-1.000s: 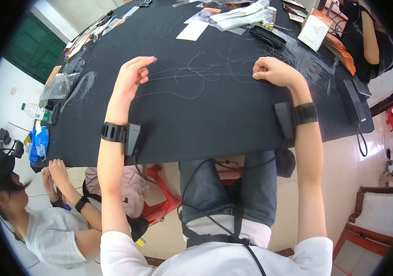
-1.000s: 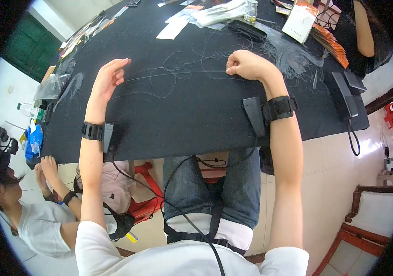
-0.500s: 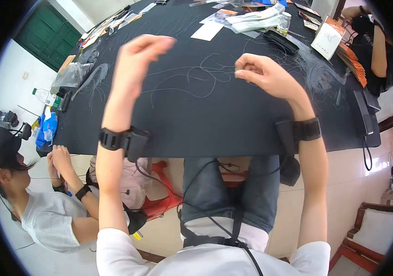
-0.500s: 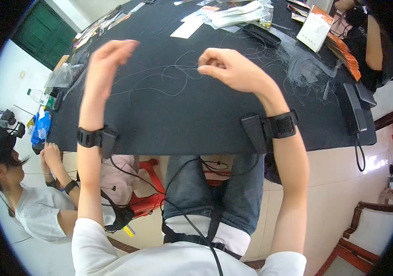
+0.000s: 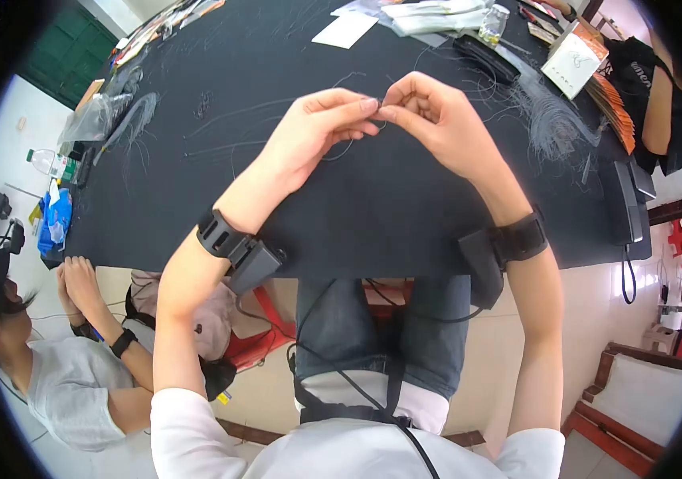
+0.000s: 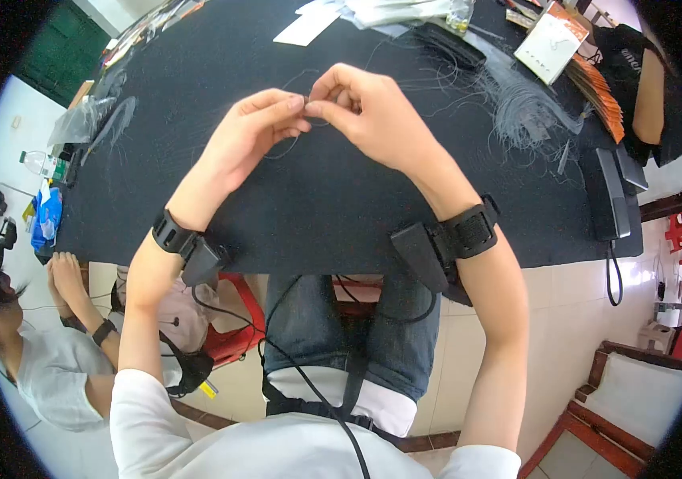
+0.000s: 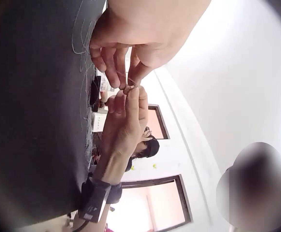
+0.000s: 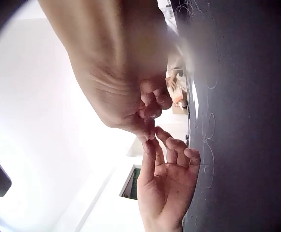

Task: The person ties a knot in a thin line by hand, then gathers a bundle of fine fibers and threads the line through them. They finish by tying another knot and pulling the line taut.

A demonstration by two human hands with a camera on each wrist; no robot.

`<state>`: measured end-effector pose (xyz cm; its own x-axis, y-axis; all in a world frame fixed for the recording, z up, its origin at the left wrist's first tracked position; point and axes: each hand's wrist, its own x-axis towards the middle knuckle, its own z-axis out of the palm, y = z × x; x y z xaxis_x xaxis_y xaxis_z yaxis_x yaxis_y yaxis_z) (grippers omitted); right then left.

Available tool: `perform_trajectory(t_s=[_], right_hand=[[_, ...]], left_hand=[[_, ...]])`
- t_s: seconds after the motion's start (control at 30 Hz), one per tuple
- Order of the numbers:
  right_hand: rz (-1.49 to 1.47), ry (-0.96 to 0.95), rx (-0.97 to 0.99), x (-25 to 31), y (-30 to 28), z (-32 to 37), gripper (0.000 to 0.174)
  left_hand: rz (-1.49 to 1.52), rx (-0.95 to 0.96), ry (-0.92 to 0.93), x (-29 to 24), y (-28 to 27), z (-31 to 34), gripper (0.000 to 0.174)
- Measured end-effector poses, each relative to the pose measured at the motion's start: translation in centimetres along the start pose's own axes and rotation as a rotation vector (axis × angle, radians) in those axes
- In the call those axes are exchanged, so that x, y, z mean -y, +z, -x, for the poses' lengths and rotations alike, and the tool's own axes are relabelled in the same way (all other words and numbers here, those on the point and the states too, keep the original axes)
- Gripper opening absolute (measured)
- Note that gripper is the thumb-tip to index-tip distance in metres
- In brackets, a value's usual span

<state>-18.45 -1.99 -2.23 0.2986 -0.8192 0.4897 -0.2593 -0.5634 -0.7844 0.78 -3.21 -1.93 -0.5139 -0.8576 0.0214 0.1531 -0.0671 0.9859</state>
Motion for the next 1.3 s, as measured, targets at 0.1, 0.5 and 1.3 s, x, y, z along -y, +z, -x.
perform_trajectory(t_s=[0.1, 0.5, 1.3], right_hand=[[0.136, -0.028, -0.009, 0.4, -0.3, 0.0, 0.013], [0.286, -0.081, 0.044, 0.9, -0.2, 0.1, 0.013], [0.144, 0.022, 0.112, 0.9, -1.0, 0.0, 0.013]], left_hand=[[-0.006, 0.012, -0.012, -0.1, -0.1, 0.1, 0.017], [-0.124, 0.021, 0.015, 0.5, -0.1, 0.5, 0.02], [-0.14, 0.115, -0.022, -0.2, 0.2, 0.5, 0.027]])
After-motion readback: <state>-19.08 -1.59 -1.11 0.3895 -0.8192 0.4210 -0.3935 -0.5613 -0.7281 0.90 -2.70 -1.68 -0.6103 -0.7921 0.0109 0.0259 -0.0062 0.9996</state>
